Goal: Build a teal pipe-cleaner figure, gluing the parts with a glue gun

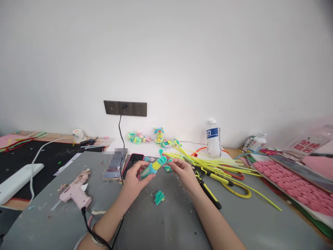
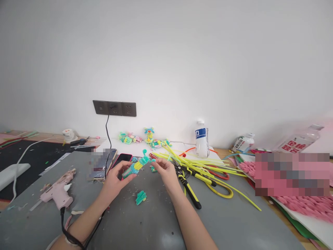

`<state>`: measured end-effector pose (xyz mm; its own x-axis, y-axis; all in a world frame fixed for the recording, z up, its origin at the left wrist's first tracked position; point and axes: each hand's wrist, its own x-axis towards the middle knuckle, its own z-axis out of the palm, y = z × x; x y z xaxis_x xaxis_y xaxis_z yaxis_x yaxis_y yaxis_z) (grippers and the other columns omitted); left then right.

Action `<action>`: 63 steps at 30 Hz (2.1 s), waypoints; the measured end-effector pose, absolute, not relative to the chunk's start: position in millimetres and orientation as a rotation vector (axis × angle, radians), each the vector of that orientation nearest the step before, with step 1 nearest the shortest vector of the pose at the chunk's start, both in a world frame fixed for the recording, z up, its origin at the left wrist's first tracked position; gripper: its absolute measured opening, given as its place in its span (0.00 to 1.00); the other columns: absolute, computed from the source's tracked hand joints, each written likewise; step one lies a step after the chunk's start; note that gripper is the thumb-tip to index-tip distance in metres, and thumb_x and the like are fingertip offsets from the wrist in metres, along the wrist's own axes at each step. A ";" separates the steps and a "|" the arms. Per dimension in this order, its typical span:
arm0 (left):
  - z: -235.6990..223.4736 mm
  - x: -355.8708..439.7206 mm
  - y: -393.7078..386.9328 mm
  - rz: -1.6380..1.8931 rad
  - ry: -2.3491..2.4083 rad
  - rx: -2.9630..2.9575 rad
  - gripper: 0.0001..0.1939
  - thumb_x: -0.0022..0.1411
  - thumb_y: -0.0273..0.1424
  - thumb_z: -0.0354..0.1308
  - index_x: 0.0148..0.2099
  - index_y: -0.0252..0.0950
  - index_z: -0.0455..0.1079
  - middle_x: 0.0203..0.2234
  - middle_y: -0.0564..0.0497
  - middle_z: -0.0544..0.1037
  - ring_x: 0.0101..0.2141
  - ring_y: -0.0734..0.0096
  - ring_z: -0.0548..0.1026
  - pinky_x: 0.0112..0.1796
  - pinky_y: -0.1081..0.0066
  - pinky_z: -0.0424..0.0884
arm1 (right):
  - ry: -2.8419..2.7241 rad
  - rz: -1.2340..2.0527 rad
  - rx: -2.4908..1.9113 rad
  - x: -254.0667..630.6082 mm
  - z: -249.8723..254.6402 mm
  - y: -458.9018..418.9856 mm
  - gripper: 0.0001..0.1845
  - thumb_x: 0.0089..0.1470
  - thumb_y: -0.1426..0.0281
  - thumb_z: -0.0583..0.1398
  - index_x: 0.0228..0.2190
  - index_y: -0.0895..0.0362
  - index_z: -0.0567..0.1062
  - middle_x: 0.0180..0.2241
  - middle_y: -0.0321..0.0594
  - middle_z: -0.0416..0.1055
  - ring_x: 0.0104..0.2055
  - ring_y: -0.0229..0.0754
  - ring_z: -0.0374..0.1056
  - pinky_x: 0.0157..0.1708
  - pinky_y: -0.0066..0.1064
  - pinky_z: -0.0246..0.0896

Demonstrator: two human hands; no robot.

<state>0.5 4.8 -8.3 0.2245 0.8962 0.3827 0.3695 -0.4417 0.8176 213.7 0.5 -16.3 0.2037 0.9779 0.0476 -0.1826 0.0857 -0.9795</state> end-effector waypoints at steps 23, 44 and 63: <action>-13.0 -2.9 9.0 1.257 1.224 1.833 0.16 0.59 0.38 0.63 0.48 0.39 0.70 0.38 0.49 0.79 0.38 0.61 0.77 0.38 0.68 0.69 | -1.089 1.083 -1.186 225.4 -19.9 2.7 0.25 0.39 0.48 0.71 0.25 0.56 0.76 0.20 0.33 0.69 0.24 0.38 0.62 0.24 0.30 0.54; -26.9 -6.0 24.2 1.031 1.491 2.359 0.12 0.62 0.38 0.58 0.30 0.41 0.59 0.23 0.57 0.75 0.26 0.64 0.76 0.39 0.64 0.64 | -1.299 0.536 -1.711 331.1 -9.0 -13.1 0.11 0.47 0.60 0.64 0.24 0.55 0.74 0.22 0.39 0.74 0.25 0.44 0.67 0.26 0.34 0.58; -28.5 -8.4 20.7 1.089 1.451 2.497 0.08 0.64 0.31 0.57 0.31 0.40 0.65 0.40 0.52 0.83 0.42 0.59 0.77 0.44 0.62 0.57 | -1.561 0.422 -2.161 323.0 -18.3 63.5 0.18 0.64 0.64 0.61 0.53 0.57 0.72 0.53 0.46 0.71 0.49 0.48 0.72 0.47 0.45 0.71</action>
<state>-8.4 20.7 -28.5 0.3094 0.7798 0.5443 0.7406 -0.5566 0.3764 323.0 63.5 -18.3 0.3168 0.9484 0.0097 0.8146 -0.2668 -0.5150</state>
